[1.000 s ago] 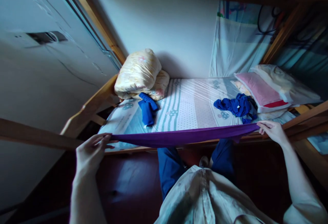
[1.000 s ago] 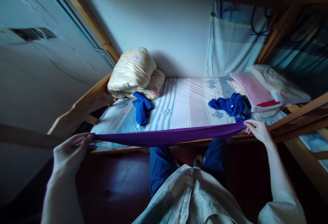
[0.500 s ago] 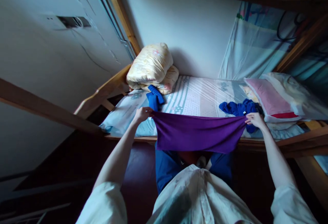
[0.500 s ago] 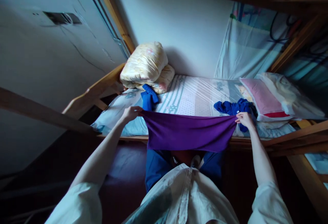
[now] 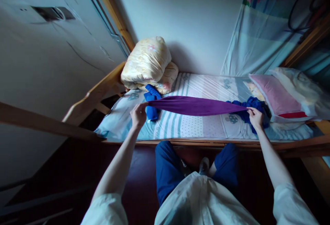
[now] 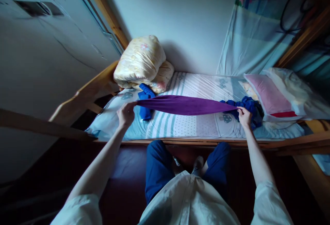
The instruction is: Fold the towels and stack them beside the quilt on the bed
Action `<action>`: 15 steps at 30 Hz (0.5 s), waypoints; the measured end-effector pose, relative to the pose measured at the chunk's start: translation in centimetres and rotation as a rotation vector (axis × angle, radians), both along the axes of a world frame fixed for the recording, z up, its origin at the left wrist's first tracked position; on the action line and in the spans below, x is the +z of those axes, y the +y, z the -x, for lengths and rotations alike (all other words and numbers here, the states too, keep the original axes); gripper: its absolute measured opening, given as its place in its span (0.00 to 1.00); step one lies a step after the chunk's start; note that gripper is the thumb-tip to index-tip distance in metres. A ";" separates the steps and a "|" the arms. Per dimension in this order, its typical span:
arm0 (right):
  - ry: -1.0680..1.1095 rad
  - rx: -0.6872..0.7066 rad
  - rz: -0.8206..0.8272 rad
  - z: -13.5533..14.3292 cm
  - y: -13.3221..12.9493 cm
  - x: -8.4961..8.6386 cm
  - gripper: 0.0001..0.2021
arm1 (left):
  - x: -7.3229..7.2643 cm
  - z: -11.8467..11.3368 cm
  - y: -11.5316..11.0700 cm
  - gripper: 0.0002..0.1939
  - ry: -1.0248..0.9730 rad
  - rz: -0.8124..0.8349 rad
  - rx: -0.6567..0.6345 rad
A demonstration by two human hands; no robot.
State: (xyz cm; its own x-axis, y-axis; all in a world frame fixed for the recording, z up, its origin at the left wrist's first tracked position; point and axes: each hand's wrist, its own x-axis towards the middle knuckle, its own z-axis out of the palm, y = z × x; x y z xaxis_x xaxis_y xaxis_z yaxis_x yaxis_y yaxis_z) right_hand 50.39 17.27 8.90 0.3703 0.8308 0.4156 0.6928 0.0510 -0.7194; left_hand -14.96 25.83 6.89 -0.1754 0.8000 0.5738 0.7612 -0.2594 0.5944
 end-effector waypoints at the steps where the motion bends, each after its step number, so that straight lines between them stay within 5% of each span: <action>1: -0.031 0.001 0.024 0.2 -0.1 -1.3 0.15 | -1.7 0.2 -0.4 0.15 0.028 -0.005 -0.037; 9: -0.194 0.089 0.470 3.3 -1.5 -12.1 0.18 | -16.0 1.3 -2.7 0.13 0.104 0.512 -0.027; 12: -0.267 0.059 0.735 3.6 -2.7 -14.9 0.20 | -20.1 1.3 -3.7 0.14 0.157 0.670 -0.046; 15: -0.317 -0.009 0.924 3.4 -3.8 -16.8 0.20 | -22.5 1.7 -4.9 0.17 0.228 0.728 -0.082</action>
State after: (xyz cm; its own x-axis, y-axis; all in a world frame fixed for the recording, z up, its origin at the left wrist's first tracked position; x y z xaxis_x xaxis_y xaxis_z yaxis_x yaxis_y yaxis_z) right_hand 46.95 13.43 -7.85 0.3617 0.8770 -0.3163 0.8587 -0.4455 -0.2534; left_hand -16.62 20.94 -15.62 -0.0400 0.9954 -0.0875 0.8807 0.0765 0.4674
